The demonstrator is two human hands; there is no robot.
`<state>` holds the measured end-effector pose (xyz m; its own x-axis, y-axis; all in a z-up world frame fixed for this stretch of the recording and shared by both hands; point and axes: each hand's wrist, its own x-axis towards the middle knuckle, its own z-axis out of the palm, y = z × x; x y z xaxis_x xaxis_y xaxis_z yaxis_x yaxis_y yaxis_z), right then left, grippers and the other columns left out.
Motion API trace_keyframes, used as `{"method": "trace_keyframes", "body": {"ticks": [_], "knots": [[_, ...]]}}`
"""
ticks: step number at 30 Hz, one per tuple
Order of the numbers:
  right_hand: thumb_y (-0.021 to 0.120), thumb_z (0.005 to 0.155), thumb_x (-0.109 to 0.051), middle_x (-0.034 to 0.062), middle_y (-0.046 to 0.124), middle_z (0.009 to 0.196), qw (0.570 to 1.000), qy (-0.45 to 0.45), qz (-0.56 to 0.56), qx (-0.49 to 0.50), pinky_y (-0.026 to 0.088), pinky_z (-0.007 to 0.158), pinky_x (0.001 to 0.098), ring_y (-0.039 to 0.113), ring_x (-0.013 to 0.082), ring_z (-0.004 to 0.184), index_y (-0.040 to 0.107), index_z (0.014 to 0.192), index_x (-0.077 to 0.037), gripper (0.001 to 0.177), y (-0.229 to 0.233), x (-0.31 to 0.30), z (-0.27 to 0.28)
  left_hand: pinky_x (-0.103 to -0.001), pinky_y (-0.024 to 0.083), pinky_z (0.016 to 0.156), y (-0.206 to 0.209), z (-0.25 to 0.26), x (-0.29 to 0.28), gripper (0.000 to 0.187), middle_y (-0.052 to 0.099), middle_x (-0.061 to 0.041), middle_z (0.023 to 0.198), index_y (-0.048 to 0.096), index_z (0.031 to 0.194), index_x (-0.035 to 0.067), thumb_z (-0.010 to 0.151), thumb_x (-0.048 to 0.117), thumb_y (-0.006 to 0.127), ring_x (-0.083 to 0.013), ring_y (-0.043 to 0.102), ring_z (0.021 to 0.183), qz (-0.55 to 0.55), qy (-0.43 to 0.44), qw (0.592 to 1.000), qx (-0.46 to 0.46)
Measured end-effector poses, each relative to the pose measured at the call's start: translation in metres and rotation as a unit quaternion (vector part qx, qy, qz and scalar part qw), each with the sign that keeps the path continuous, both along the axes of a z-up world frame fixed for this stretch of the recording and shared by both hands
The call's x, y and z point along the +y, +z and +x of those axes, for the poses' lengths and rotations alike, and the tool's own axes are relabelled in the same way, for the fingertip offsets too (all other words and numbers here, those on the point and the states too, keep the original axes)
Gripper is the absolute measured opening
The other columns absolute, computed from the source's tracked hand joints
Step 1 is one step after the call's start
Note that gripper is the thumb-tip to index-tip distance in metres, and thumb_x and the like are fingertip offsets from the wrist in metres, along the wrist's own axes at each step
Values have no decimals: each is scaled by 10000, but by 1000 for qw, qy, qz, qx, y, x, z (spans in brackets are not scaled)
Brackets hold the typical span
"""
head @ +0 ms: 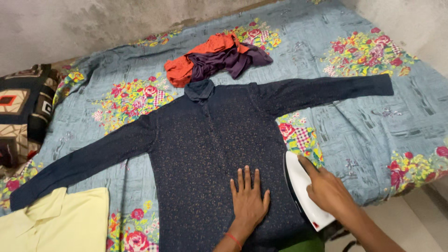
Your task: The person irons a dark blue patterned shirt laid out on a bed, smoothing the fabric and moving the iron across the body and sleeves. After finishing, the person folds the shirt and places it on a stack, then picks up a purple shirt to begin ironing.
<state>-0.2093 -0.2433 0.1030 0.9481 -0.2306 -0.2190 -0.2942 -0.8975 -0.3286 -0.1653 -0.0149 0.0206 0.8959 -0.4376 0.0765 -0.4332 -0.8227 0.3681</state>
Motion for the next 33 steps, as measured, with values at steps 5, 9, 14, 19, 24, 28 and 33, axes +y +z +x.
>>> {"method": "trace_keyframes", "body": {"ticks": [5, 9, 14, 19, 24, 28, 33], "knots": [[647, 733, -78, 329, 625, 1180, 989, 60, 56, -119, 497, 921, 561, 620, 527, 1043, 266, 1549, -190, 908, -14, -10, 16, -642, 174, 1166, -1, -8, 9, 678, 325, -256, 1596, 448, 1507, 71, 934, 406, 585, -428, 240, 1499, -40, 9, 999, -25], [641, 750, -78, 305, 624, 1160, 983, 87, 98, -131, 503, 927, 550, 619, 509, 1060, 291, 1539, -185, 869, -3, 17, -10, -599, 220, 1184, -6, -24, 39, 590, 382, -230, 1590, 467, 1498, 62, 977, 329, 546, -398, 301, 1495, -45, 25, 997, -58], [622, 788, -84, 266, 606, 1155, 979, 130, 115, -108, 551, 838, 524, 641, 473, 965, 280, 1613, -237, 906, 5, 95, -50, -567, 237, 1186, -24, -41, 83, 552, 393, -213, 1604, 435, 1518, 11, 1013, 228, 488, -373, 311, 1508, -63, 58, 994, -69], [608, 831, -96, 254, 601, 1138, 987, 135, 88, 2, 555, 835, 541, 662, 471, 920, 254, 1636, -295, 901, 13, 140, -56, -573, 219, 1198, -15, -53, 95, 604, 362, -231, 1611, 388, 1522, -53, 966, 156, 499, -380, 293, 1521, -70, 34, 994, -73], [608, 829, -71, 363, 532, 1211, 990, 136, 41, -9, 571, 817, 551, 650, 535, 906, 210, 1633, -282, 922, 10, 141, -25, -580, 179, 1197, 2, -55, 76, 783, 315, -242, 1614, 325, 1525, -67, 806, 82, 596, -386, 245, 1524, -70, -3, 998, 0], [599, 811, -60, 320, 592, 1126, 990, 141, 18, -27, 565, 827, 559, 675, 504, 885, 187, 1605, -265, 918, 6, 130, -28, -569, 165, 1223, 2, -51, 63, 822, 290, -260, 1636, 290, 1549, -89, 798, 37, 597, -391, 226, 1544, -102, -25, 995, -6], [600, 825, -71, 275, 604, 1114, 996, 87, -4, 28, 566, 831, 550, 677, 484, 878, 169, 1613, -322, 932, 14, 94, -49, -574, 168, 1211, 0, -44, 45, 818, 288, -267, 1624, 276, 1538, -97, 815, 93, 608, -394, 227, 1528, -74, -59, 995, 14]]}}
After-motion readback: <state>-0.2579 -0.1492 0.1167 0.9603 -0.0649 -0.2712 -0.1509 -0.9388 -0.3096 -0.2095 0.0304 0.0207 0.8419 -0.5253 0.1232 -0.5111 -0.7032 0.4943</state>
